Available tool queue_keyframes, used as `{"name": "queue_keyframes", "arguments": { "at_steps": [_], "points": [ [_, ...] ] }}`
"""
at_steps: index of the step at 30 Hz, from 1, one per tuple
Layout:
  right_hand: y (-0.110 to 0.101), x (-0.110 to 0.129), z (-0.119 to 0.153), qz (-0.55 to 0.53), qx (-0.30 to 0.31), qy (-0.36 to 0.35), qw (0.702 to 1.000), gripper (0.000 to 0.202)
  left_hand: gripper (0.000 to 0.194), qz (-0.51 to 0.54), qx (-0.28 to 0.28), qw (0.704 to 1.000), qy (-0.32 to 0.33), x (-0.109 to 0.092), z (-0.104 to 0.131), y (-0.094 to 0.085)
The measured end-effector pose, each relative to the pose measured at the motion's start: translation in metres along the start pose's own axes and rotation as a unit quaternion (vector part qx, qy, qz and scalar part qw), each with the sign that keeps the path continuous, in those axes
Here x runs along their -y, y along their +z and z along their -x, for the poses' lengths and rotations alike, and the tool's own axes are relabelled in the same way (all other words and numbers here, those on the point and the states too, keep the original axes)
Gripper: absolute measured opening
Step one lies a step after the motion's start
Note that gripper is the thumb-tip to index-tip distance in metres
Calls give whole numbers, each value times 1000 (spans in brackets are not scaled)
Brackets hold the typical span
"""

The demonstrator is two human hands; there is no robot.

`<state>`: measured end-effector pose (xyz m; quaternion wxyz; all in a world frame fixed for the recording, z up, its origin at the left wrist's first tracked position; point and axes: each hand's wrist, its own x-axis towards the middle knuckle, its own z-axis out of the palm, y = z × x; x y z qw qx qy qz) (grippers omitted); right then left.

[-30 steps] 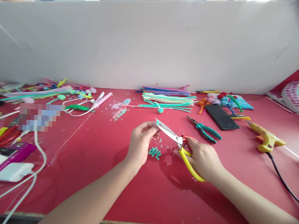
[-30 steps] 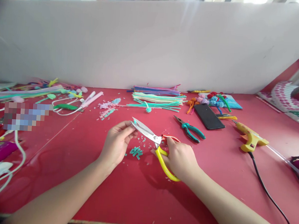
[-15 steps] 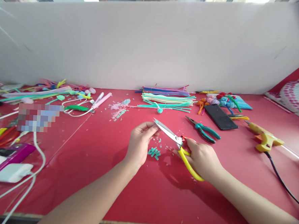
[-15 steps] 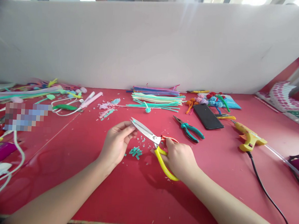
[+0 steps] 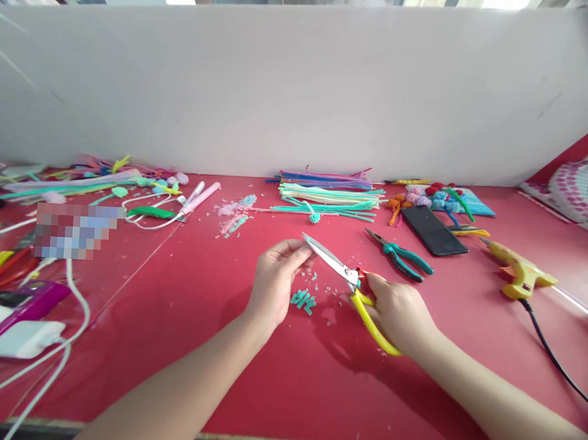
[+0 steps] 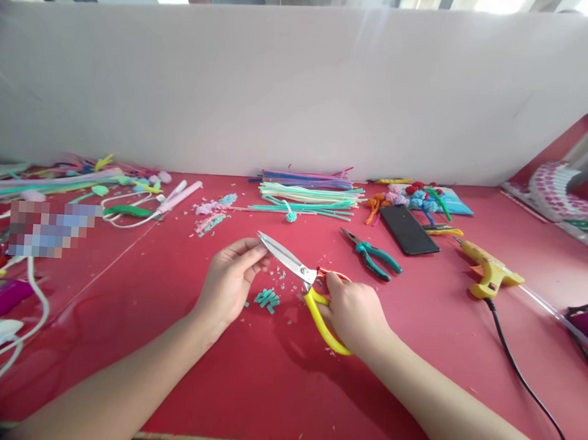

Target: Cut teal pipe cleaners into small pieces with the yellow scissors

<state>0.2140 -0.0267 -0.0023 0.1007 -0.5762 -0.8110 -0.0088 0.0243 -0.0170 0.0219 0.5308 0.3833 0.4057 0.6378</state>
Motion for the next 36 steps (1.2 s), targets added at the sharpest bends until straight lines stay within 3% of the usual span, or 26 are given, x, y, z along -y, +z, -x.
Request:
{"name": "queue_keyframes", "arguments": {
  "at_steps": [5, 10, 14, 17, 20, 24, 28, 36],
  "points": [
    [-3, 0, -2, -16, 28, 34, 999, 35, 14, -6, -5, 1000, -5, -1, 1, 1],
    [-10, 1, -5, -45, 16, 56, 997, 32, 16, -2, 19, 999, -26, 2, 1, 1],
    [-9, -1, -7, -147, 33, 62, 987, 31, 17, -31, 58, 997, -40, 6, 2, 2],
    [-8, 0, -7, -283, 34, 57, 957, 28, 17, -82, 120, 987, -61, 9, 5, 4],
    [-11, 5, -6, -418, 29, 60, 906, 20, 19, -137, 190, 969, -81, 9, 10, 8],
    [-16, 11, -3, -493, 35, 73, 866, 13, 21, -190, 256, 943, -94, 9, 14, 12],
    [-18, 11, -2, -491, 46, 79, 867, 10, 22, -224, 291, 925, -96, 7, 17, 15],
    [-22, 12, -2, -466, 67, 69, 880, 12, 13, -286, 269, 917, -70, 7, 19, 15]
  ]
}}
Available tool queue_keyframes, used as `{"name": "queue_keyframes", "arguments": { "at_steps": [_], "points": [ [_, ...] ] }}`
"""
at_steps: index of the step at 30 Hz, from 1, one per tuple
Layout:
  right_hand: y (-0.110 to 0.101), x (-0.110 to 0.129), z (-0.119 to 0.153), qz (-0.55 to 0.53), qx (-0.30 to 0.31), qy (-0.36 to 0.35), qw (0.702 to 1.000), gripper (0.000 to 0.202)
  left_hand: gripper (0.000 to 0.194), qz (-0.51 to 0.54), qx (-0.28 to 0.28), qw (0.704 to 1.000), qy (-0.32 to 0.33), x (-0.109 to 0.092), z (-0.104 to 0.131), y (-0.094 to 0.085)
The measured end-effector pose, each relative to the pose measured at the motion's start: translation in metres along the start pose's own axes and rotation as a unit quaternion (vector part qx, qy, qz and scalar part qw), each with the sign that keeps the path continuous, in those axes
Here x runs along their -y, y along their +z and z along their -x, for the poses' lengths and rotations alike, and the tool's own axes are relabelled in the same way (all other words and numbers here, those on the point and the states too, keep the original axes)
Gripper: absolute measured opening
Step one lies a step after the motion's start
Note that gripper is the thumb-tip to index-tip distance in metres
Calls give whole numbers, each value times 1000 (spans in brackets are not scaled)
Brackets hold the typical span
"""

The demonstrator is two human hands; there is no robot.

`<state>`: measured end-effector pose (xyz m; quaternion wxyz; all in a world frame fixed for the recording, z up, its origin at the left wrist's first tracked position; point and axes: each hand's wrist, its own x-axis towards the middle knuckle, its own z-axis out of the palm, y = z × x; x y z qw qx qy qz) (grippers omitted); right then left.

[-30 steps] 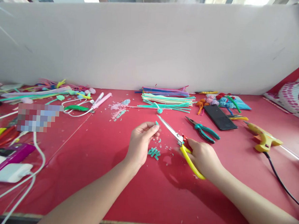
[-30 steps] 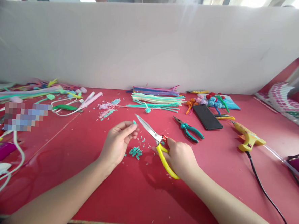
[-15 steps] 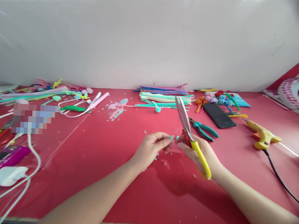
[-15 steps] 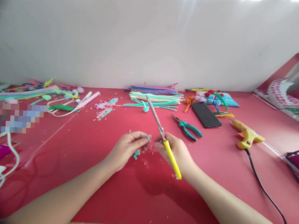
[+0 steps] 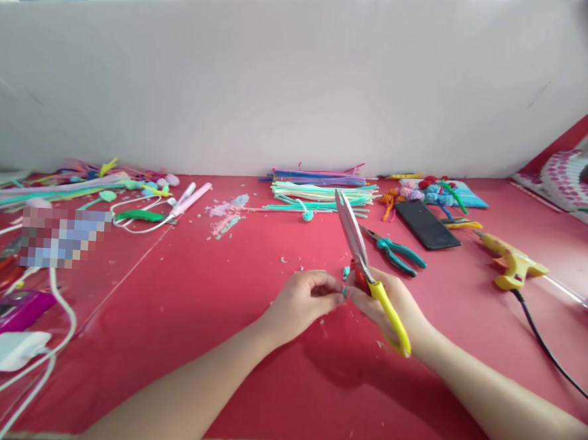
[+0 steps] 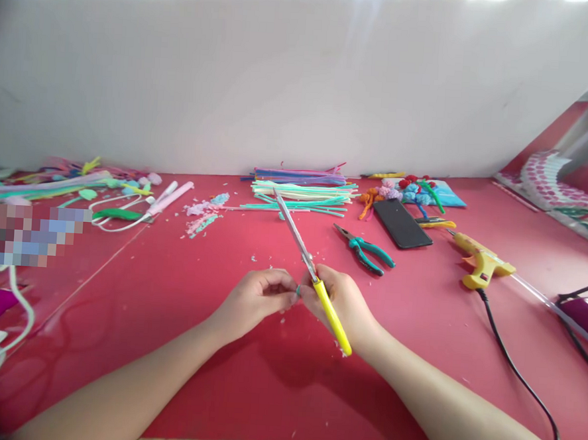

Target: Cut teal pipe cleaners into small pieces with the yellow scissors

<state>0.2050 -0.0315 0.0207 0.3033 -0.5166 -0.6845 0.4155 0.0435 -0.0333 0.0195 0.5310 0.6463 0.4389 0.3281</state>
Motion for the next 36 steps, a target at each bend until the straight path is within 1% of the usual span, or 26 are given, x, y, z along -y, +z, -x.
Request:
{"name": "queue_keyframes", "arguments": {
  "at_steps": [3, 7, 9, 11, 13, 17, 21, 24, 27, 29, 31, 33, 36],
  "points": [
    [0, -1, -1, -6, -6, -4, 1000, 11, 13, 24, -18, 1000, 2, 2, -1, -2],
    [0, -4, 0, 10, 3, 2, 1000, 12, 14, 70, -71, 995, -4, 4, -4, -7],
    [1, -5, 0, 8, 6, 7, 1000, 12, 15, 67, -89, 994, -10, 5, -5, -9],
    [2, -5, 0, -10, -6, 11, 1000, 12, 14, 33, -98, 995, -6, 4, -4, -9],
    [3, -5, 0, -27, -21, 13, 999, 14, 12, -18, -100, 995, 14, 3, -3, -6],
    [4, -7, -2, -35, -19, 14, 999, 16, 8, -108, -101, 987, 58, 0, 0, 1],
    [4, -8, -2, -32, -12, 20, 999, 15, 7, -134, -88, 985, 69, -1, 2, 4],
    [4, -6, -1, -38, 5, 15, 999, 14, 6, -92, -61, 993, 48, -1, 3, 2],
    [3, -5, -1, -42, 10, 9, 999, 14, 11, -12, -9, 1000, -2, 0, 1, 0],
    [3, -5, 0, -37, 11, 5, 999, 14, 13, 27, 12, 999, -27, 1, 0, -1],
    [3, -5, 0, -33, 6, 2, 999, 13, 13, 45, 2, 998, -34, 2, -1, -1],
    [3, -7, -1, -32, -4, 2, 999, 12, 13, 45, -23, 998, -30, 2, -1, -1],
    [3, -9, -1, -25, -1, 5, 1000, 8, 14, 32, -63, 997, -15, 1, 0, -2]
  ]
}}
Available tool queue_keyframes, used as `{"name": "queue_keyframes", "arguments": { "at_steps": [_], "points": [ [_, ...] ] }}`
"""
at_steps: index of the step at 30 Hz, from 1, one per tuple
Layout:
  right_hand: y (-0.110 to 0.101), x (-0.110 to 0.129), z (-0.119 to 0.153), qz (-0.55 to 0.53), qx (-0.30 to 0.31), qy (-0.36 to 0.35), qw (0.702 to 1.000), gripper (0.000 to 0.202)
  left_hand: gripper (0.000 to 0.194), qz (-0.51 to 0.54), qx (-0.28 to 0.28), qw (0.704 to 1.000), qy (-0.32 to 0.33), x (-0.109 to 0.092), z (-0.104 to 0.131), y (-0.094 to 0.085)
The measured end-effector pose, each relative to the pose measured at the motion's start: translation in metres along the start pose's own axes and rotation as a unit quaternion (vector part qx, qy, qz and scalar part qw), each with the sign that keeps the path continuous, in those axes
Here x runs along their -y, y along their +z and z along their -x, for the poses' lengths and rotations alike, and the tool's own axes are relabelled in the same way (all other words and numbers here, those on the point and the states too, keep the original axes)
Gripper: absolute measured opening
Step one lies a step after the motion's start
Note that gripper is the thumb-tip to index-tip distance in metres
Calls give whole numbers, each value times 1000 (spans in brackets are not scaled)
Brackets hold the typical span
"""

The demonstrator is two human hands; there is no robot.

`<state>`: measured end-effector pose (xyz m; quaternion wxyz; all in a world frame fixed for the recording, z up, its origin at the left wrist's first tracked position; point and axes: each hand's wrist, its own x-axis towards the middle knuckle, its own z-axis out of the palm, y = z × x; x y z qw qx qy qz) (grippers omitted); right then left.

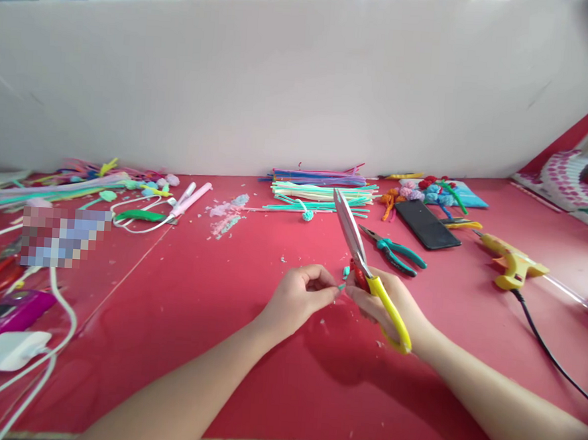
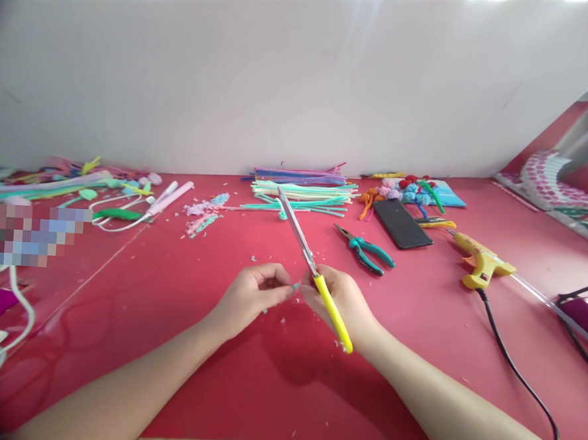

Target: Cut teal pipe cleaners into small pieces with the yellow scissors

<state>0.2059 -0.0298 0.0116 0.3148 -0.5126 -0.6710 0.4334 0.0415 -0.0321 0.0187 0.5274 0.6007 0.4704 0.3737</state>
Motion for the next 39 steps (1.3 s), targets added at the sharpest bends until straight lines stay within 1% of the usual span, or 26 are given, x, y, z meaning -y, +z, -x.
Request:
{"name": "queue_keyframes", "arguments": {
  "at_steps": [3, 5, 8, 12, 16, 20, 22, 26, 29, 33, 36, 39],
  "points": [
    [1, -1, -1, 9, 9, -1, 1000, 6, 14, 1, -37, 999, 19, 0, -1, -2],
    [1, -1, -1, 10, 10, 2, 1000, 9, 15, 2, -47, 999, 26, 0, -1, -2],
    [1, 0, 0, -2, 3, 15, 1000, 15, 15, -9, -41, 999, 27, 0, -1, -1],
    [1, 4, 1, -25, -17, 18, 999, 16, 16, -15, -19, 1000, 17, -1, 1, 3],
    [0, 5, 2, -20, -5, 2, 1000, 15, 16, -11, 10, 1000, 6, -1, 2, 4],
    [0, 5, 2, -1, 3, 1, 1000, 13, 14, -14, 37, 999, -7, 1, 1, 2],
    [0, 3, 1, -3, 11, -3, 1000, 10, 14, -8, 32, 999, -12, 3, 0, 1],
    [0, 1, 0, -9, 9, 5, 1000, 6, 15, 20, -12, 1000, -9, 4, -2, 1],
    [-1, 1, -1, -16, 7, 13, 1000, 10, 16, 36, -27, 999, -7, 4, -3, 1],
    [0, 2, 0, -15, -13, 8, 1000, 16, 16, 25, -13, 1000, -5, 3, -2, 3],
    [0, 2, 1, -16, -17, 1, 1000, 14, 15, 7, 4, 1000, -2, 1, 0, 6],
    [1, 0, 1, -24, -5, 3, 1000, 9, 13, -2, -3, 1000, 0, 0, 1, 6]
  ]
}}
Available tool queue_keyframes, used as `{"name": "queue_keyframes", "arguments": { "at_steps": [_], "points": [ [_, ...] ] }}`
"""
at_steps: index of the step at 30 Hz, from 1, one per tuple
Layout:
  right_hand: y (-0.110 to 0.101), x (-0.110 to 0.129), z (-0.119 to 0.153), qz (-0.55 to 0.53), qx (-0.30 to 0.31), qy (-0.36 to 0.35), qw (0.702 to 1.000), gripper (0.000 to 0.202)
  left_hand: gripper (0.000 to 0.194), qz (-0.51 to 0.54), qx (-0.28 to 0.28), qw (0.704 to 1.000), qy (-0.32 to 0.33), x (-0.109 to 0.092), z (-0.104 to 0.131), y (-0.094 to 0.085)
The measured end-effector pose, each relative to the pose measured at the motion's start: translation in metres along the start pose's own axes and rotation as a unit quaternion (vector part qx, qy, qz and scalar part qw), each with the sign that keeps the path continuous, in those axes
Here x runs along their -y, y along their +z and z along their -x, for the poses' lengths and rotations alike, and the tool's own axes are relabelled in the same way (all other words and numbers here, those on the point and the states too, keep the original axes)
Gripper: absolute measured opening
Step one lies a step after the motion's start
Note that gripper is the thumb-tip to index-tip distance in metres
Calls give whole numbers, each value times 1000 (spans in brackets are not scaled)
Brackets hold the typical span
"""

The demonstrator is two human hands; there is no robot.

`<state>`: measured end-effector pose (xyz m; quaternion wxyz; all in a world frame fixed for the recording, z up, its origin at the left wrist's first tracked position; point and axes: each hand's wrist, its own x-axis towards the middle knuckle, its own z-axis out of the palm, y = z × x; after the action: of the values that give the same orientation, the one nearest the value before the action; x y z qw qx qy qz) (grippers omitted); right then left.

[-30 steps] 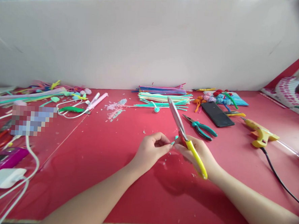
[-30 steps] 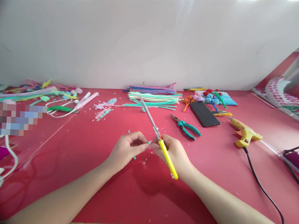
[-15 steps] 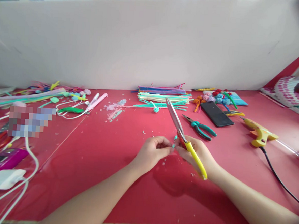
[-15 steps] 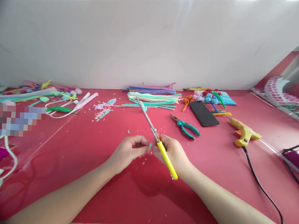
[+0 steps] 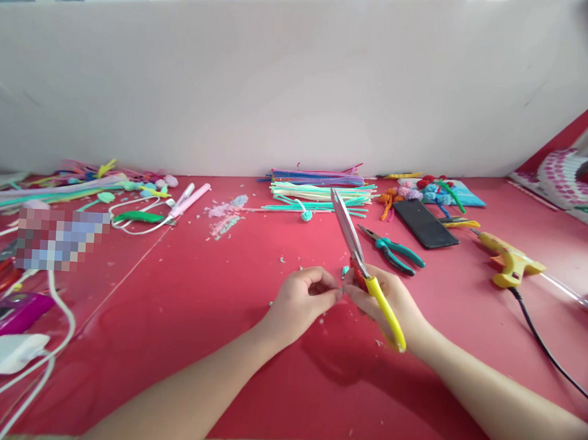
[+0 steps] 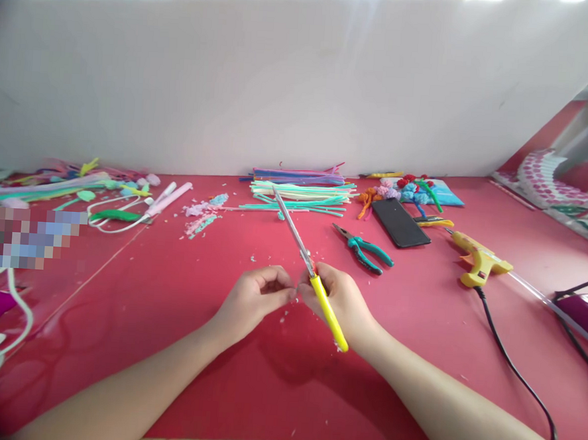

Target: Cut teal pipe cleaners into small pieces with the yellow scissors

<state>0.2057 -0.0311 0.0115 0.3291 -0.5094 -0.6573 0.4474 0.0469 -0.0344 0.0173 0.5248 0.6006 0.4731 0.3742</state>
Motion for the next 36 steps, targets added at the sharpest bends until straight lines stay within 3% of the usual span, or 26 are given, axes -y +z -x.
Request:
{"name": "queue_keyframes", "arguments": {
  "at_steps": [8, 13, 22, 31, 36],
  "points": [
    [0, 2, -2, 5, 4, 6, 1000, 12, 16, 18, -40, 999, 11, 3, -3, -4],
    [-1, 5, -1, 14, -18, 9, 1000, 14, 16, -21, -26, 999, 31, 0, 0, -1],
    [0, 1, 0, 18, 3, -8, 1000, 11, 8, -60, -25, 997, 40, 0, 1, 2],
    [1, -4, -1, 85, -10, -41, 995, 15, 7, -85, -31, 995, 50, 0, 2, 2],
    [-1, -4, 0, 146, -28, -62, 987, 18, 10, -22, -60, 997, 45, 0, -1, -4]
  ]
}}
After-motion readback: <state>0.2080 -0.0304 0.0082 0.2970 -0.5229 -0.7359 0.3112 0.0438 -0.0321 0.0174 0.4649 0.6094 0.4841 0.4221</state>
